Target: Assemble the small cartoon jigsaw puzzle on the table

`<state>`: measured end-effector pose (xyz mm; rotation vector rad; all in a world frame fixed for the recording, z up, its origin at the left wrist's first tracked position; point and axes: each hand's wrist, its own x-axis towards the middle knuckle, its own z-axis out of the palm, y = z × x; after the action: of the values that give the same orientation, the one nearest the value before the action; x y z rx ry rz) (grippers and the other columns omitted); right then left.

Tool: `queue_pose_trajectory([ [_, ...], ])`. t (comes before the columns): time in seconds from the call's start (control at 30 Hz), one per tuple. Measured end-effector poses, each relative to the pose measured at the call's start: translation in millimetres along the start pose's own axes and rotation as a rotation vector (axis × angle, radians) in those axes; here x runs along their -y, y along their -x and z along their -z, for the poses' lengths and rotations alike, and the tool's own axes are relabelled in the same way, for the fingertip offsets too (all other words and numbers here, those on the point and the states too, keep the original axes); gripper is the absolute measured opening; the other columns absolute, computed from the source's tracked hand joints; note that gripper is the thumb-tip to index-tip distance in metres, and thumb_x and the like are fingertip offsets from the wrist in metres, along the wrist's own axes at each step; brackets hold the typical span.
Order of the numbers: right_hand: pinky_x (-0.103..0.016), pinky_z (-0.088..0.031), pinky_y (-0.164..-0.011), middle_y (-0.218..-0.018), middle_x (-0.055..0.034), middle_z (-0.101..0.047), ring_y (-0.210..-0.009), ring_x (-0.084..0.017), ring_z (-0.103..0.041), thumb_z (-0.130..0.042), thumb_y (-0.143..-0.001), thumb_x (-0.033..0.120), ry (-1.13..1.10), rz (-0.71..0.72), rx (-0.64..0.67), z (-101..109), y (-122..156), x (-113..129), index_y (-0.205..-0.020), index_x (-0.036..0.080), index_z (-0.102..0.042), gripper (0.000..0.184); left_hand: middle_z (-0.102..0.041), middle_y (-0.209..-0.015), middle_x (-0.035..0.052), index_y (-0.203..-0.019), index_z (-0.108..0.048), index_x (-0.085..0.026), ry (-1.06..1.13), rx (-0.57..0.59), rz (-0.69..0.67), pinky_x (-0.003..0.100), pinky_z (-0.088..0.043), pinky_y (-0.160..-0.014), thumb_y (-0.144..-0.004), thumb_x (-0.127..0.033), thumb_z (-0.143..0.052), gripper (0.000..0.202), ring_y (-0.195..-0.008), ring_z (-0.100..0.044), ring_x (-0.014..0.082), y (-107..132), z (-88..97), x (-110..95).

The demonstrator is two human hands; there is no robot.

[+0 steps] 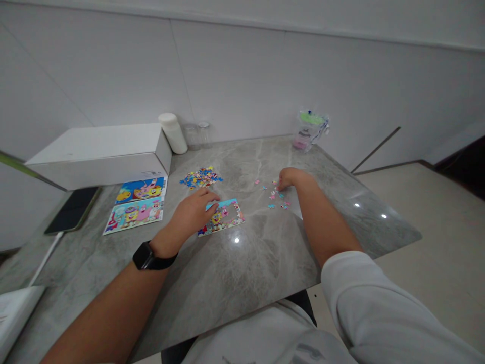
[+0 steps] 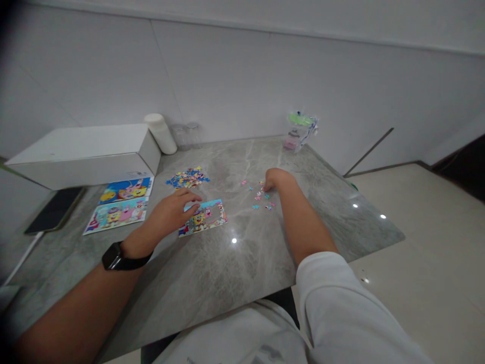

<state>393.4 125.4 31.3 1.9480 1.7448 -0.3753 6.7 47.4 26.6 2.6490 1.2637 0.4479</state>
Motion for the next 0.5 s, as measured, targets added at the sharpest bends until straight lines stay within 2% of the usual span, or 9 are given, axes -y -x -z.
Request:
queue_pose_trajectory([
  [0.1,-0.037,-0.057,-0.093,-0.115,-0.019,-0.079,-0.108,-0.033,-0.074,-0.087,-0.073,0.059,-0.042,0.01,-0.102,-2,-5,5,-0.118,0.017,-0.082,0.062,-0.071,-0.122,0.0108,-0.116,-0.073,-0.02,-0.003,0.009,0.004,0.043,-0.056,-0.102,-0.102,-0.035,-0.05,0.031,-0.113,-0.068,0.0271,0,0.4,-1],
  [0.23,-0.035,-0.057,-0.092,-0.114,-0.0198,-0.079,-0.108,-0.031,-0.074,-0.084,-0.079,0.059,-0.062,0.006,-0.178,-3,-4,8,-0.118,0.018,-0.082,0.057,-0.072,-0.12,0.0094,-0.115,-0.073,-0.023,0.0,-0.004,0.004,0.041,-0.056,-0.101,-0.103,-0.036,-0.049,0.03,-0.111,-0.069,0.0259,0,0.2,0],
  [0.37,-0.032,-0.055,-0.092,-0.117,-0.0196,-0.078,-0.11,-0.03,-0.073,-0.079,-0.086,0.051,-0.064,-0.012,-0.202,0,0,8,-0.116,0.017,-0.083,0.046,-0.072,-0.119,0.0092,-0.115,-0.074,-0.023,0.004,-0.029,0.002,0.041,-0.055,-0.102,-0.102,-0.035,-0.05,0.029,-0.111,-0.068,0.0258,1,-0.3,1],
  [0.5,-0.029,-0.054,-0.088,-0.116,-0.0142,-0.08,-0.107,-0.027,-0.073,-0.077,-0.088,0.036,-0.069,0.065,-0.192,5,6,8,-0.111,0.021,-0.084,0.028,-0.071,-0.121,0.0102,-0.116,-0.074,-0.022,0.016,-0.032,0.001,0.043,-0.056,-0.101,-0.102,-0.035,-0.05,0.03,-0.112,-0.068,0.0271,1,0.5,1],
])
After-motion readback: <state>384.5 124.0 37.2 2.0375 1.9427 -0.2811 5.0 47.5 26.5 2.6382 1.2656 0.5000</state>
